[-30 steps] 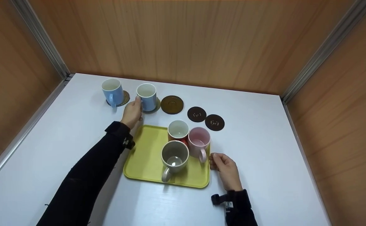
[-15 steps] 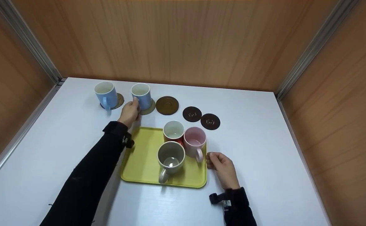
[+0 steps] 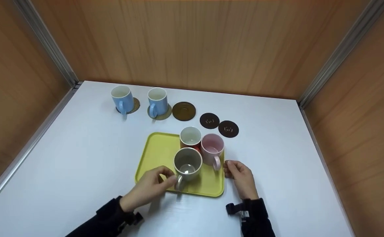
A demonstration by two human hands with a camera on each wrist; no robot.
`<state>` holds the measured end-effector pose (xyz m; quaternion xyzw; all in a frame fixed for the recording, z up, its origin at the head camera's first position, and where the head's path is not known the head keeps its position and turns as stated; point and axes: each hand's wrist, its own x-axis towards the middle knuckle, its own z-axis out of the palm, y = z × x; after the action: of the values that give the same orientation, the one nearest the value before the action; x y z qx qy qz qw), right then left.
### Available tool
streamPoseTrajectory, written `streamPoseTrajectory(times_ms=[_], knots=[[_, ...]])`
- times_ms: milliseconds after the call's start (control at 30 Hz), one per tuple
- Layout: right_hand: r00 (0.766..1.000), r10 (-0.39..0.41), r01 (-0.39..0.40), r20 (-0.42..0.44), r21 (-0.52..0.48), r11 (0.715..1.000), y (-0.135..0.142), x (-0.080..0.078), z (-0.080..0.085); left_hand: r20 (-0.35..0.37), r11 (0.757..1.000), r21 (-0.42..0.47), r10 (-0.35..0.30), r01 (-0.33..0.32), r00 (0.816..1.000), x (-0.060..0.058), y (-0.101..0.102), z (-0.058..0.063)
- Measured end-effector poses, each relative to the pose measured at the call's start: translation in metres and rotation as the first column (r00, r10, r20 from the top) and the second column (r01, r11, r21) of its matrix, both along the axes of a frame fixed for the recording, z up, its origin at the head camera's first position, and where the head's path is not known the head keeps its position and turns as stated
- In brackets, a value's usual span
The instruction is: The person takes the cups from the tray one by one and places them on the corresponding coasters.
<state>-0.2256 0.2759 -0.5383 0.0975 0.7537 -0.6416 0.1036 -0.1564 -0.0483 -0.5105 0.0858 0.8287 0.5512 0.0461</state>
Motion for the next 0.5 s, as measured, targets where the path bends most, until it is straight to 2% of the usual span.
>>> streamPoseTrajectory(times_ms=[67, 167, 267, 300, 400, 500], knots=[[1.000, -0.014, 0.014, -0.009, -0.003, 1.000, 0.004, 0.000, 0.003, 0.050, 0.996, 0.074, -0.047, 0.043, 0.998, 0.007, 0.016, 0.002], [1.000, -0.015, 0.015, 0.000, -0.028, 0.999, 0.004, 0.000, 0.004, 0.145, 0.975, 0.220, -0.069, 0.036, 0.987, 0.011, 0.031, 0.001], [1.000, -0.007, 0.007, 0.012, -0.031, 0.999, 0.003, 0.001, 0.005, 0.258, 0.916, 0.401, -0.126, 0.013, 0.958, 0.016, 0.037, -0.001], [1.000, -0.004, 0.005, 0.012, -0.028, 1.000, 0.003, 0.000, 0.007, 0.277, 0.896, 0.444, -0.146, 0.008, 0.950, 0.018, 0.038, -0.001], [1.000, -0.003, 0.004, 0.012, -0.027, 1.000, 0.002, 0.002, 0.003, 0.324, 0.861, 0.507, -0.162, -0.027, 0.932, 0.023, 0.036, -0.003], [1.000, 0.007, -0.006, 0.010, -0.024, 1.000, 0.003, 0.001, 0.001, 0.318, 0.859, 0.506, -0.094, -0.084, 0.943, 0.024, 0.026, 0.000]])
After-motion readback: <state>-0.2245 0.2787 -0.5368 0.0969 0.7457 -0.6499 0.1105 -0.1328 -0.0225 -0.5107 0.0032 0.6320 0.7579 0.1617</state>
